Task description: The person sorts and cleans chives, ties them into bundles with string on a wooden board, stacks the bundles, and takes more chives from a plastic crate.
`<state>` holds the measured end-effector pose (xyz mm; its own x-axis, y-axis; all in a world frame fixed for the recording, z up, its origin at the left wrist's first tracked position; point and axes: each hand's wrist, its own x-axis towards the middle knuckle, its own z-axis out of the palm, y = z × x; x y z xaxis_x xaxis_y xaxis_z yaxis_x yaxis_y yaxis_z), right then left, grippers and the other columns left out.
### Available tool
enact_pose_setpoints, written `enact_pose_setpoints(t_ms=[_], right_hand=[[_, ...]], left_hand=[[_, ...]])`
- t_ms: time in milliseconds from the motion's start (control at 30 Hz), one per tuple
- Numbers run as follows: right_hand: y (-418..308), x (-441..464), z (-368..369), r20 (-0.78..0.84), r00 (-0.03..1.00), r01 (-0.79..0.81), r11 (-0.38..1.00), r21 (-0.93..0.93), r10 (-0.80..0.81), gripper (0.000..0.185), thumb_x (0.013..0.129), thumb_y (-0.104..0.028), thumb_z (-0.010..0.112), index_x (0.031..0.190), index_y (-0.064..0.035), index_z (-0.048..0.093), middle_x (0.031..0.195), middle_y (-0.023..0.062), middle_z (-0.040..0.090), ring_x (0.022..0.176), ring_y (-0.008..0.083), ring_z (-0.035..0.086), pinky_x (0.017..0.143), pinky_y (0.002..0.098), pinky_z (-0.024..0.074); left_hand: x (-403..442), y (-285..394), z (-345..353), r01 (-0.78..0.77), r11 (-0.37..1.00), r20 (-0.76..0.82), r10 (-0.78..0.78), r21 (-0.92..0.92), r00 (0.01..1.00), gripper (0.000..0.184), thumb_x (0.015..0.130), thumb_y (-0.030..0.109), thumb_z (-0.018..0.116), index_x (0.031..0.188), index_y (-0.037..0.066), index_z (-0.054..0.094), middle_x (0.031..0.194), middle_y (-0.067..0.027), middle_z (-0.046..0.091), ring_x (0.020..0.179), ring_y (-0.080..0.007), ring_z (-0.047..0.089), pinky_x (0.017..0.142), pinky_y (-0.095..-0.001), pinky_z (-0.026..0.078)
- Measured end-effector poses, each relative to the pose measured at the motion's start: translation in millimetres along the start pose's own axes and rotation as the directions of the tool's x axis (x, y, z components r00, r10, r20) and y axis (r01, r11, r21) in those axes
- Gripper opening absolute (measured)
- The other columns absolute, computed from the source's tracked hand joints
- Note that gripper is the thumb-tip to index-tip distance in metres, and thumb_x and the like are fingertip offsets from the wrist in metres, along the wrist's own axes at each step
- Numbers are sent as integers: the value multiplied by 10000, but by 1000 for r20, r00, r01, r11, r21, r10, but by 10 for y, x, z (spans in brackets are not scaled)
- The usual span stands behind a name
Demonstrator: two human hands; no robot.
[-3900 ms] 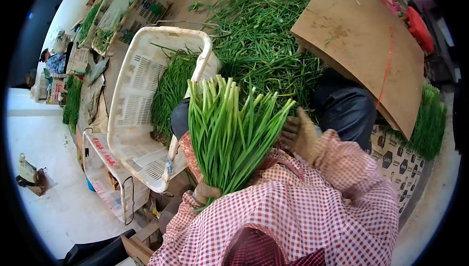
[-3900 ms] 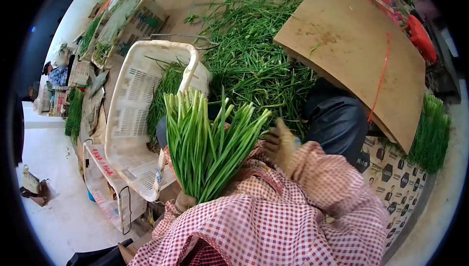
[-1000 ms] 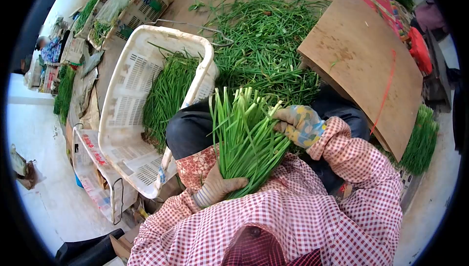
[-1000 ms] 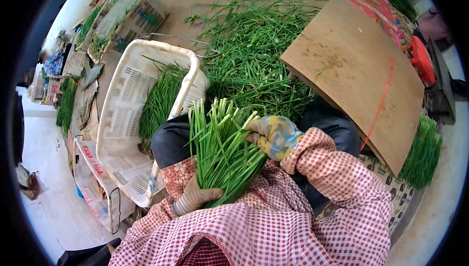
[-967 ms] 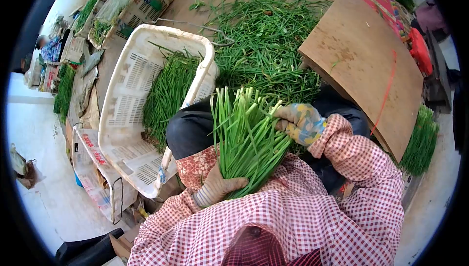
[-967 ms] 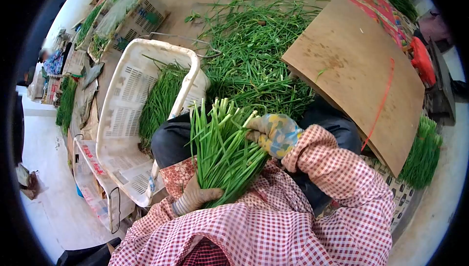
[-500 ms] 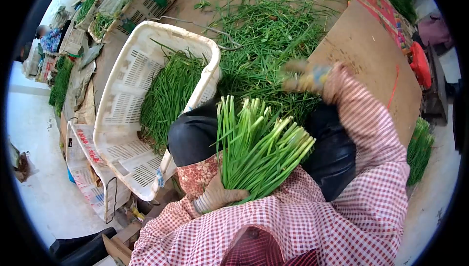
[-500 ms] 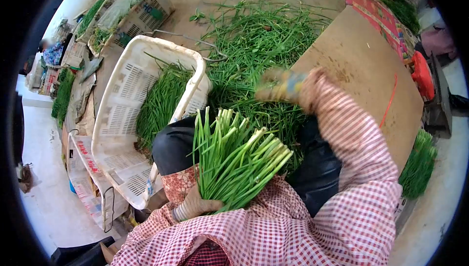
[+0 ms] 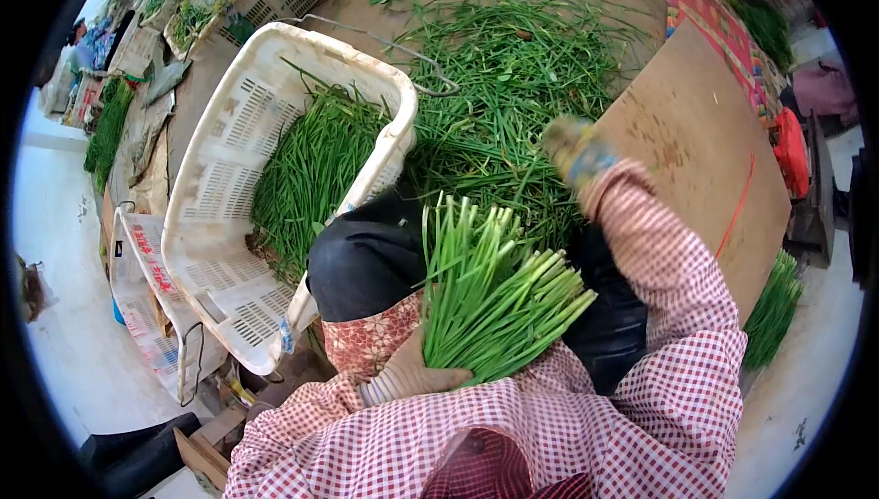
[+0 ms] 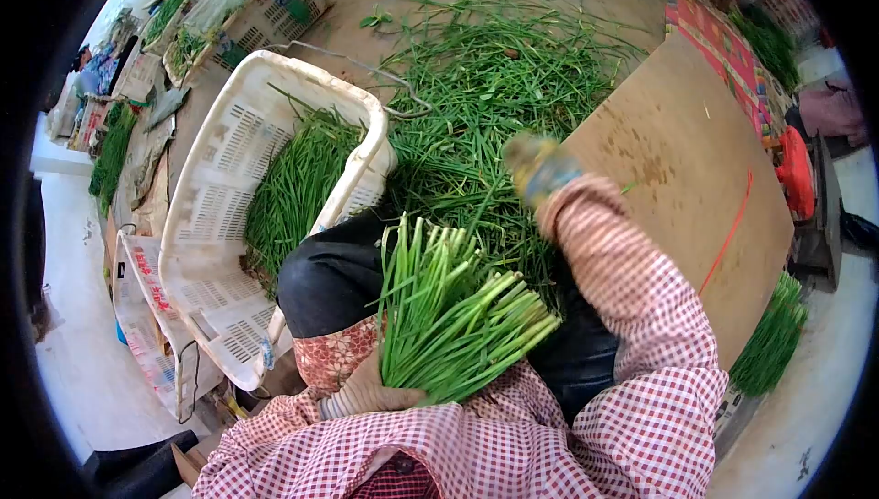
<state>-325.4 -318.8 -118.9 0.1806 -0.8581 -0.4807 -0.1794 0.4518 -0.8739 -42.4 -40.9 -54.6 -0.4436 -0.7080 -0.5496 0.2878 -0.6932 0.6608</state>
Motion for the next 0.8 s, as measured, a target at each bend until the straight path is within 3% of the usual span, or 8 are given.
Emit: enact_pose_setpoints(t_ms=[100,167,233,367,467,600,667,800], right_hand=[[-575,-167,-204,-35,940,244,743,-623,-338,373,933,-271,596,1230,-47,562,1257,182,578,1183,316,541,970,412,483],[-898,-496,145,385,901,433,462,-774,-199,543,899,-425,638,1275,-38,572,1298,164,567,1219,314,546,988,418,474],[-932,-579,393,708,696,528,583,-617,120,658,834,-549,659,1227,-24,608,1265,173,584,1198,336,544,1028,450,424],[-764,-599,652,733,632,399,707,-584,250,411,862,-382,681,1067,-25,697,1043,159,668,973,268,641,854,388,505],[-584,-587,610,647,761,419,724,-548,50,372,876,-349,685,1066,-30,699,911,91,684,811,188,640,746,334,525],[-663,-236,325,138,990,54,867,-496,17,479,857,-430,688,1204,-103,650,1159,162,649,1108,289,605,970,422,484],[-829,-366,464,433,812,580,625,-523,-391,604,847,-476,687,1294,-84,577,1328,192,539,1268,320,492,1082,438,396],[-745,-277,813,798,603,576,684,-448,15,487,853,-385,705,1195,-46,633,1215,176,608,1162,304,566,990,414,460]], left_hand=[[-31,123,102,138,990,-85,-140,-21,987,956,693,66,838,1472,18,286,1385,-136,520,1297,-231,481,1117,-387,365],[1,43,60,124,990,-58,-120,73,991,992,695,26,821,1492,19,230,1404,-140,504,1314,-233,469,1128,-384,355],[47,-56,21,99,993,-17,-98,68,995,1020,708,17,805,1512,33,176,1418,-143,489,1328,-238,455,1131,-383,350],[42,-95,37,26,997,13,-25,-66,1000,919,751,-32,783,1502,69,264,1435,-129,485,1344,-249,444,1128,-413,359],[44,-62,28,15,996,39,-12,-87,999,930,756,-29,784,1508,77,247,1441,-125,478,1341,-237,445,1122,-408,372],[75,-40,5,28,999,36,-29,29,999,924,753,-5,800,1499,71,260,1446,-110,474,1332,-225,454,1116,-412,383],[179,-148,2,7,997,124,-16,71,992,906,759,7,801,1492,69,271,1443,-99,481,1321,-220,466,1113,-409,384],[183,53,106,64,997,134,-69,36,989,951,747,14,811,1501,69,234,1458,-92,463,1338,-214,441,1124,-398,361]])
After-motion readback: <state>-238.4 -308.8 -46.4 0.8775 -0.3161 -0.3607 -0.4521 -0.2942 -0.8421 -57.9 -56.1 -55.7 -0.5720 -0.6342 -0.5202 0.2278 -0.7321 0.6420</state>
